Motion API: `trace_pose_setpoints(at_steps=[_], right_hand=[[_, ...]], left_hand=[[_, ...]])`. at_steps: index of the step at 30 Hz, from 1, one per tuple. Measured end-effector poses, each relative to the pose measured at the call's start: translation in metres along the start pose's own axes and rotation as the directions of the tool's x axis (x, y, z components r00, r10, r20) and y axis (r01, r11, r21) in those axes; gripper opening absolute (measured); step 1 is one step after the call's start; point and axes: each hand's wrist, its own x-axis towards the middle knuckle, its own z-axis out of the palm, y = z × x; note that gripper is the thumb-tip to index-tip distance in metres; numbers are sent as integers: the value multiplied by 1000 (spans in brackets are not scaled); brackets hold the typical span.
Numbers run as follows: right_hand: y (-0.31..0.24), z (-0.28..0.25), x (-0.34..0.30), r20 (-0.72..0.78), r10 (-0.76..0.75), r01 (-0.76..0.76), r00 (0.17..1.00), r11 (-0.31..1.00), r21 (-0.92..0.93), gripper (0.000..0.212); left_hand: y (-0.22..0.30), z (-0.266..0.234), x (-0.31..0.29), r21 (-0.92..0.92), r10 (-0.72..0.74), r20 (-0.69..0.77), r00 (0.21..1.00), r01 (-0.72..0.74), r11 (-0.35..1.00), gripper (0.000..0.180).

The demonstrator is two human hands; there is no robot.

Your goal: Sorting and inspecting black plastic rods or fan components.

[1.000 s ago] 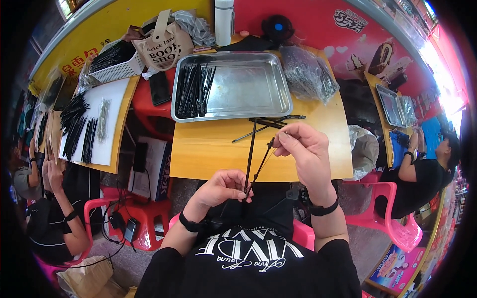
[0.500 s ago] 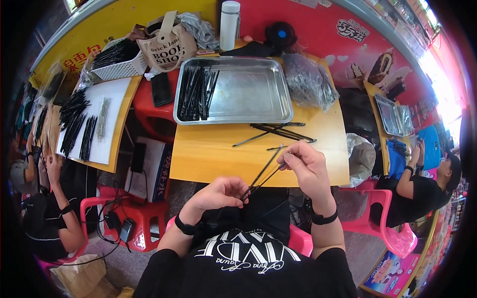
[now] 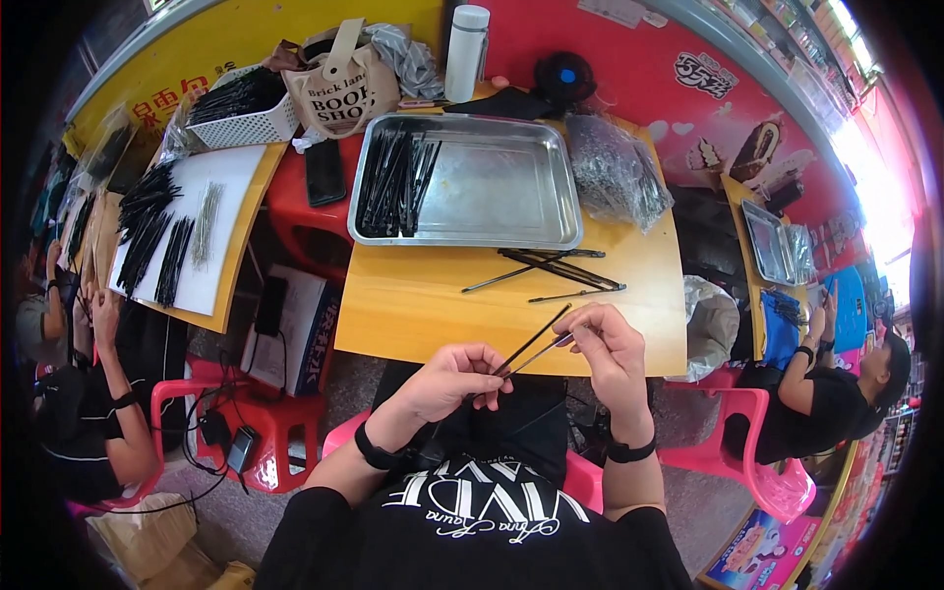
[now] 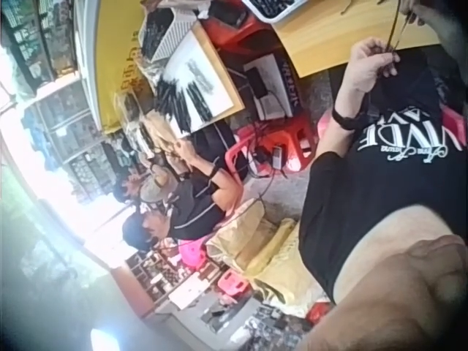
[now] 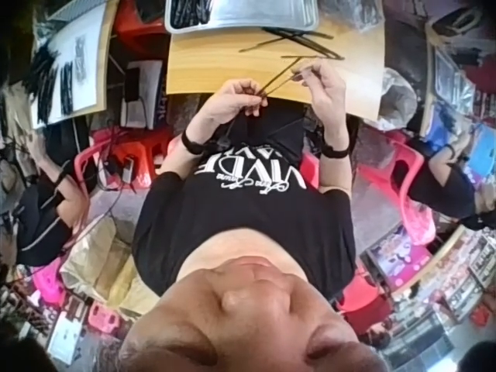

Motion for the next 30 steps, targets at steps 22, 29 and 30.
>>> trace_pose_setpoints(at_steps=[22, 29, 30], right_hand=[[59, 71, -41, -114, 194, -106, 974, 842, 530, 26], [63, 93, -42, -344, 43, 51, 938, 965, 258, 34], [66, 94, -42, -389, -4, 92, 921, 974, 209, 35]], left_hand=[[-9, 5, -2, 178, 110, -136, 985, -85, 980, 12], [-14, 12, -4, 223, 151, -173, 973, -110, 969, 11], [-15, 14, -3, 220, 153, -174, 973, -113, 969, 11]])
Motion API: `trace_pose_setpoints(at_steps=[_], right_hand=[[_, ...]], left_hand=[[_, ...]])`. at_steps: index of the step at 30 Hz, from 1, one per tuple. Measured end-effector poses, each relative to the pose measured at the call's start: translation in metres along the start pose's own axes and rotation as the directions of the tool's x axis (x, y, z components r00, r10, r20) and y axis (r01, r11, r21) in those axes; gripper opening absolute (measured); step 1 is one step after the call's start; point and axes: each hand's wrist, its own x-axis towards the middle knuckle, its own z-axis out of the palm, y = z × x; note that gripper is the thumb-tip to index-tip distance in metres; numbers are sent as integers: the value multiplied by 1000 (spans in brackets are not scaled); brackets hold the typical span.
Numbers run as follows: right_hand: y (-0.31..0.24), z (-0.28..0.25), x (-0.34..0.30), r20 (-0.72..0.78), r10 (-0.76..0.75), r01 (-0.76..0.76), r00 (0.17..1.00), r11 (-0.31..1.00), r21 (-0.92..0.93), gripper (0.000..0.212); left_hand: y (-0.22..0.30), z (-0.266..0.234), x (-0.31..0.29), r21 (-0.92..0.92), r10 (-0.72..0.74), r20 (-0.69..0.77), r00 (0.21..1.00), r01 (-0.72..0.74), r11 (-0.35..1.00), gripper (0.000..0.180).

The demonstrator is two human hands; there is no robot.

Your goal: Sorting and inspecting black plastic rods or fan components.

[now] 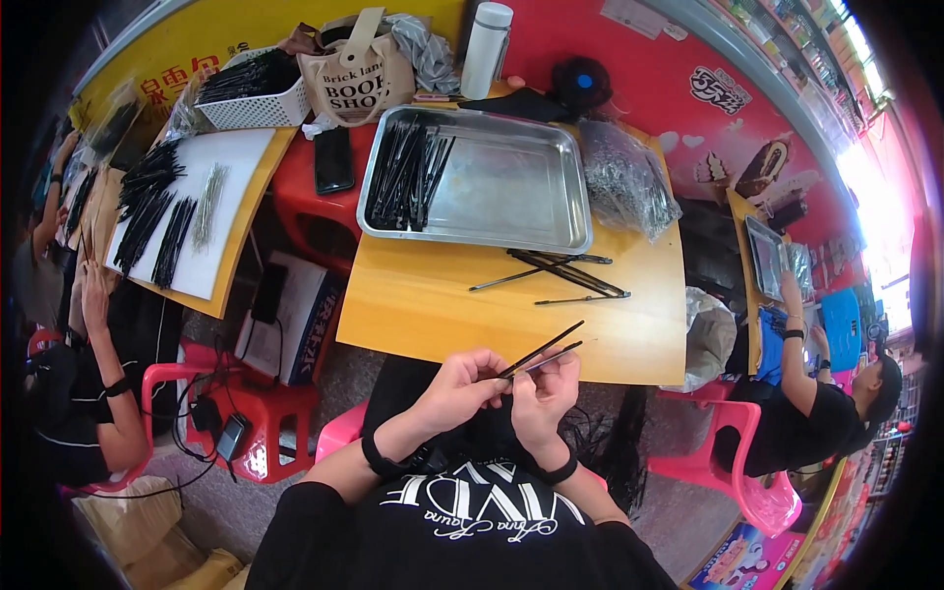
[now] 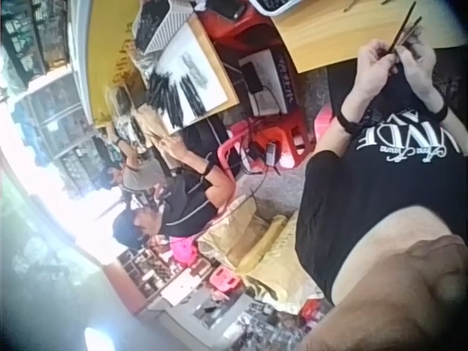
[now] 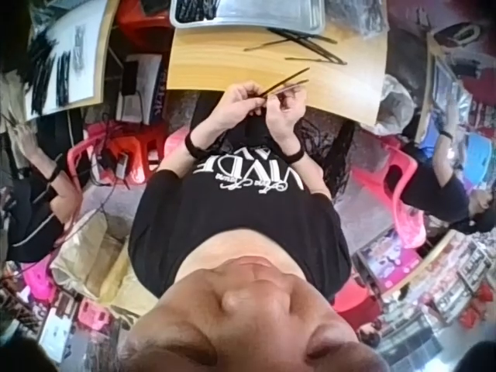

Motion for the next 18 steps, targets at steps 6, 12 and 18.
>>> trace_pose_setpoints(at_steps=[6, 12, 18], right_hand=[[-3, 3, 14, 33, 209, -211, 977, 969, 124, 35], [-6, -25, 25, 133, 288, -304, 948, 945, 123, 27], [-2, -62, 58, 99, 118, -87, 988, 959, -268, 11]], left_hand=[[-2, -6, 3, 72, -25, -27, 999, 27, 997, 23], [80, -60, 41, 372, 486, -139, 863, -410, 833, 50], [126, -115, 102, 973, 786, -189, 589, 5, 230, 45]])
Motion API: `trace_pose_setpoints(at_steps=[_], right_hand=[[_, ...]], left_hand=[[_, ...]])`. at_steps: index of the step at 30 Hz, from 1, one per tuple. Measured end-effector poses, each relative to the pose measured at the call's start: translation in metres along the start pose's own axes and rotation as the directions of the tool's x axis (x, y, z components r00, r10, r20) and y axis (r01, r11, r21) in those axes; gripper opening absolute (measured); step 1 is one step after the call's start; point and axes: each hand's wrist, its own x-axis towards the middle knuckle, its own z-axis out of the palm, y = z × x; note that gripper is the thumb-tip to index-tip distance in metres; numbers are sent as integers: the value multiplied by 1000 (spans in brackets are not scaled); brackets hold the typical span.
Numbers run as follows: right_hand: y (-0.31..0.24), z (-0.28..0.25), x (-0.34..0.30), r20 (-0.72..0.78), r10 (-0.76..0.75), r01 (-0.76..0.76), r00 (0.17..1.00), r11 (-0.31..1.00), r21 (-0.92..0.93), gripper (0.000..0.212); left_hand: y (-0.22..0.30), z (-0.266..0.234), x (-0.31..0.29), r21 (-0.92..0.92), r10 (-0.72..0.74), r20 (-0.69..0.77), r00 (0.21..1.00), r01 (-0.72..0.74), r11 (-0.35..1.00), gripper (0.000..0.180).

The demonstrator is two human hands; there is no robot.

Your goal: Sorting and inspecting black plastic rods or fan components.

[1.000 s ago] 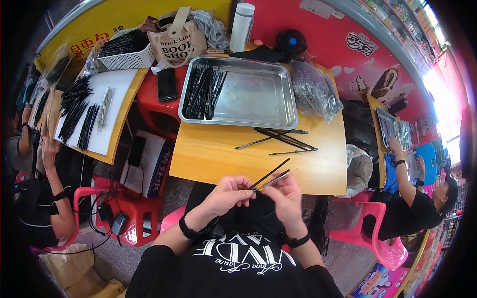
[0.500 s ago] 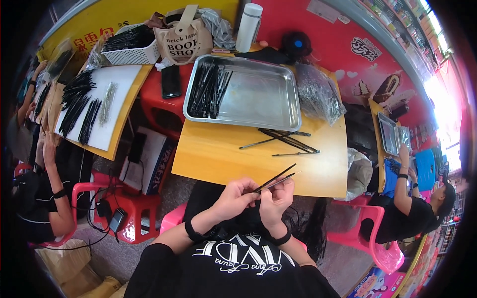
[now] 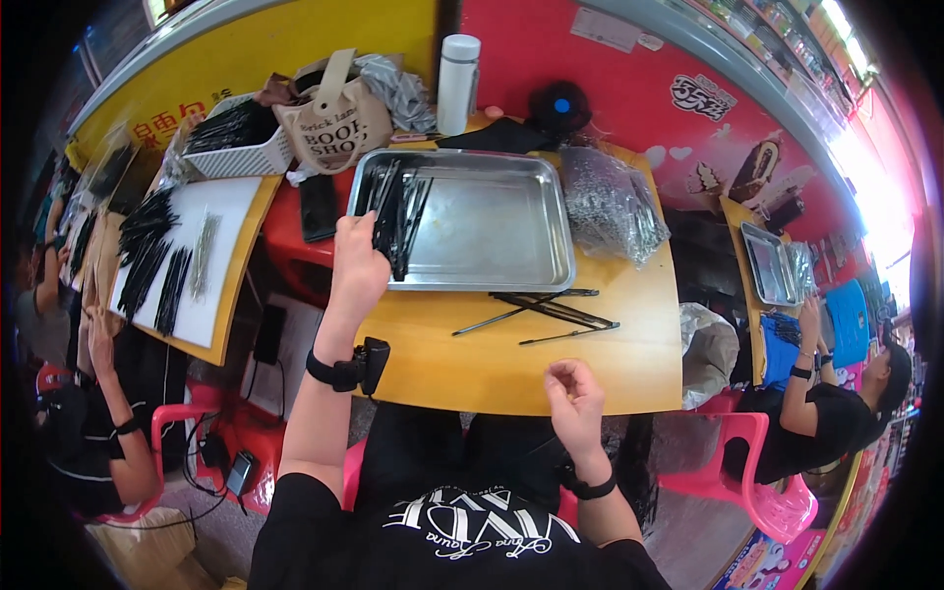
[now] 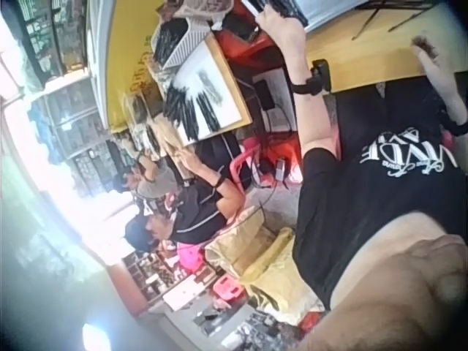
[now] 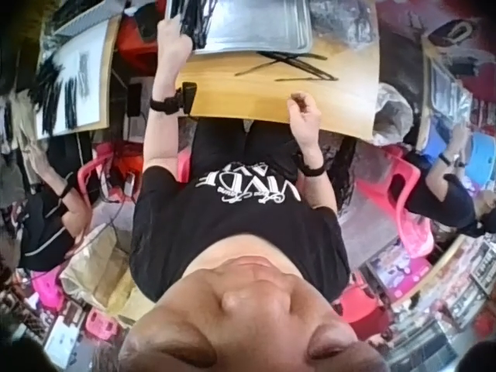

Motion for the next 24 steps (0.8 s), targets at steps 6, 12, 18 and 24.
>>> trace_pose_setpoints(at_steps=[6, 12, 18, 24], right_hand=[[-8, -42, 46, 106, -338, 328, 935, 711, -622, 20], [-2, -39, 56, 462, -355, 563, 812, 269, -782, 25], [2, -35, 18, 413, -326, 519, 850, 390, -760, 23], [-7, -55, 23, 363, -438, 532, 823, 366, -764, 25]], left_hand=[[-11, 29, -3, 181, -49, 8, 999, 46, 982, 46], [20, 6, -14, 178, 37, -10, 999, -34, 983, 43], [71, -17, -60, -106, 166, 76, 983, -157, 982, 35], [88, -10, -131, -386, 150, 342, 928, -7, 922, 21]])
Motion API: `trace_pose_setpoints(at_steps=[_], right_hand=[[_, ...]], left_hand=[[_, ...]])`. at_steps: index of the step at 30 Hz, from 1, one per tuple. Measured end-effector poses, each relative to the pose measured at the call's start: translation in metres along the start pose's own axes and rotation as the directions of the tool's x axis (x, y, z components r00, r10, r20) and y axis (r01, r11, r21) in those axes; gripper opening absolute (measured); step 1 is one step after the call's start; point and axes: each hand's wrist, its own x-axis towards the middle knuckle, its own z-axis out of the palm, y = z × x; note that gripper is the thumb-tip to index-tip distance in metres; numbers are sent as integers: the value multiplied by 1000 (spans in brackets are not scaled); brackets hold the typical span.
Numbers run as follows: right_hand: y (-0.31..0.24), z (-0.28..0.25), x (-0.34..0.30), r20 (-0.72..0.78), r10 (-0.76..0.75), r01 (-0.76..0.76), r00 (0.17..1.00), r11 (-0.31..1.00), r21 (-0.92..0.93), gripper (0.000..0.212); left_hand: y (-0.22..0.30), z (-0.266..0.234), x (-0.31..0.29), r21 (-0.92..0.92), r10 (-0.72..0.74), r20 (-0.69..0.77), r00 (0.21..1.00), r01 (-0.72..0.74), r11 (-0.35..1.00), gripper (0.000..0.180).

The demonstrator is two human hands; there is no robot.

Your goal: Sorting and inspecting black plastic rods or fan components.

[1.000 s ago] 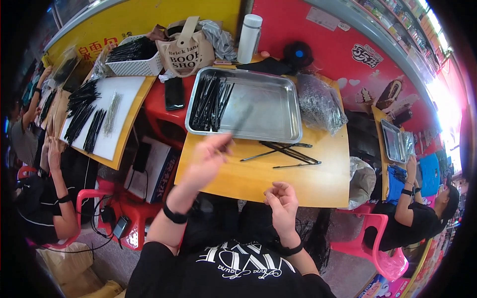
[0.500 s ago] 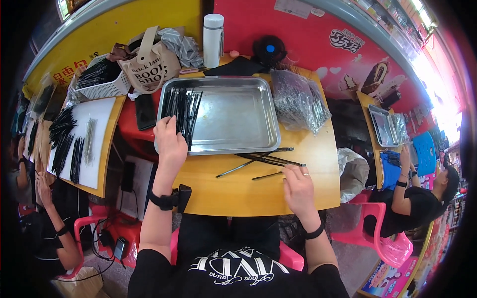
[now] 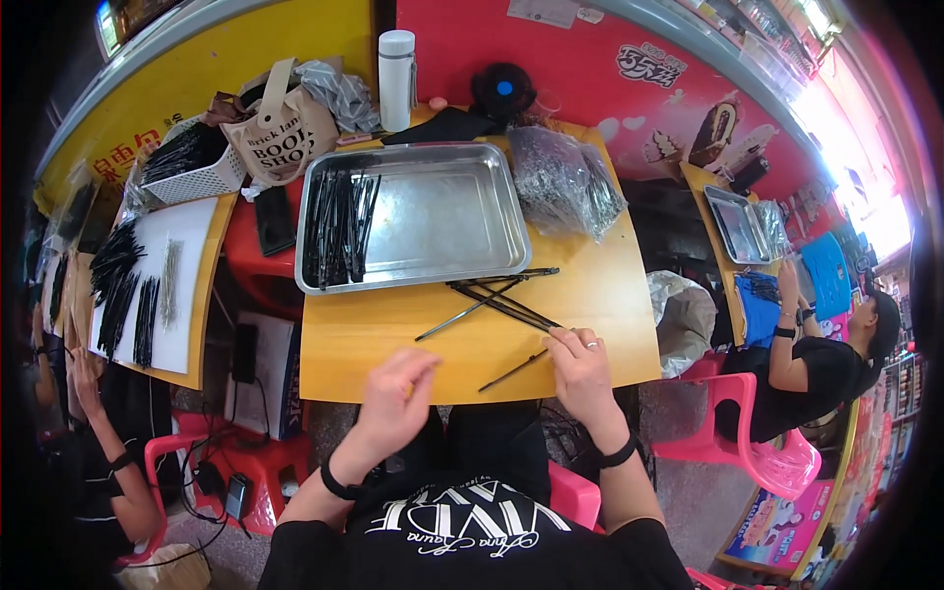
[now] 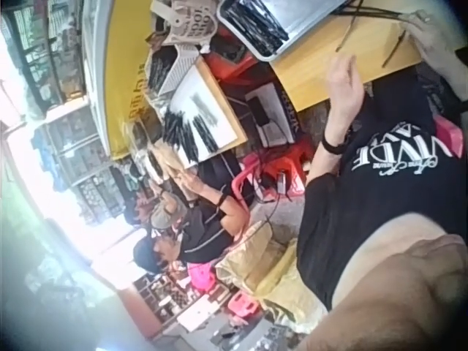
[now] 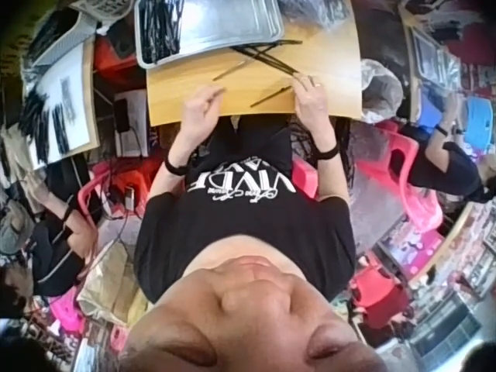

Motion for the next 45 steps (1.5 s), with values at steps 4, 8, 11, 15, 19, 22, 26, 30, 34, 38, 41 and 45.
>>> trace_pose_setpoints(at_steps=[4, 8, 11, 15, 19, 22, 26, 30, 34, 38, 41, 45], right_hand=[[10, 3, -11, 88, -136, 141, 987, 989, -52, 19], [8, -2, -14, 171, -273, 299, 947, 942, -151, 14], [7, -7, -19, 194, -268, 291, 944, 951, -102, 23], [-6, -24, -33, 87, -157, 142, 984, 978, 153, 26], [-39, -25, -51, 212, 450, -408, 868, 399, 821, 27], [-60, -19, -53, 419, 554, -484, 719, -33, 874, 35], [-63, -18, -52, 421, 592, -492, 687, -48, 869, 33], [-30, -19, -40, 381, 529, -528, 758, 154, 836, 16], [49, -25, 22, 155, 605, -485, 781, 432, 760, 11], [137, -5, 87, -30, 563, -383, 826, 600, 703, 9], [183, 26, 131, -95, 521, -362, 848, 701, 614, 8], [208, 51, 171, -68, 616, -552, 785, 744, 376, 12]], left_hand=[[1, 26, -20, -134, 19, 200, 980, 8, 991, 13], [-2, 42, -29, -212, -47, 302, 952, 115, 970, 13], [-7, 48, -35, -309, -84, 373, 924, 209, 928, 16], [-8, 63, -38, -427, -208, 572, 793, 504, 751, 19], [0, 84, -29, -396, -234, 838, 494, 843, 364, 37], [4, 94, -26, -465, -24, 885, 465, 883, -65, 36], [-11, 106, -28, -475, 54, 877, 478, 878, -62, 19], [-15, 99, -31, -494, 65, 863, 500, 864, -96, 14], [-13, 84, -27, -540, 56, 842, 537, 839, 64, 16], [-16, 72, -18, -581, 39, 812, 583, 798, 162, 21], [-21, 63, -13, -589, 9, 796, 605, 771, 241, 23], [-25, 56, -6, -577, -28, 795, 606, 769, 277, 22]])
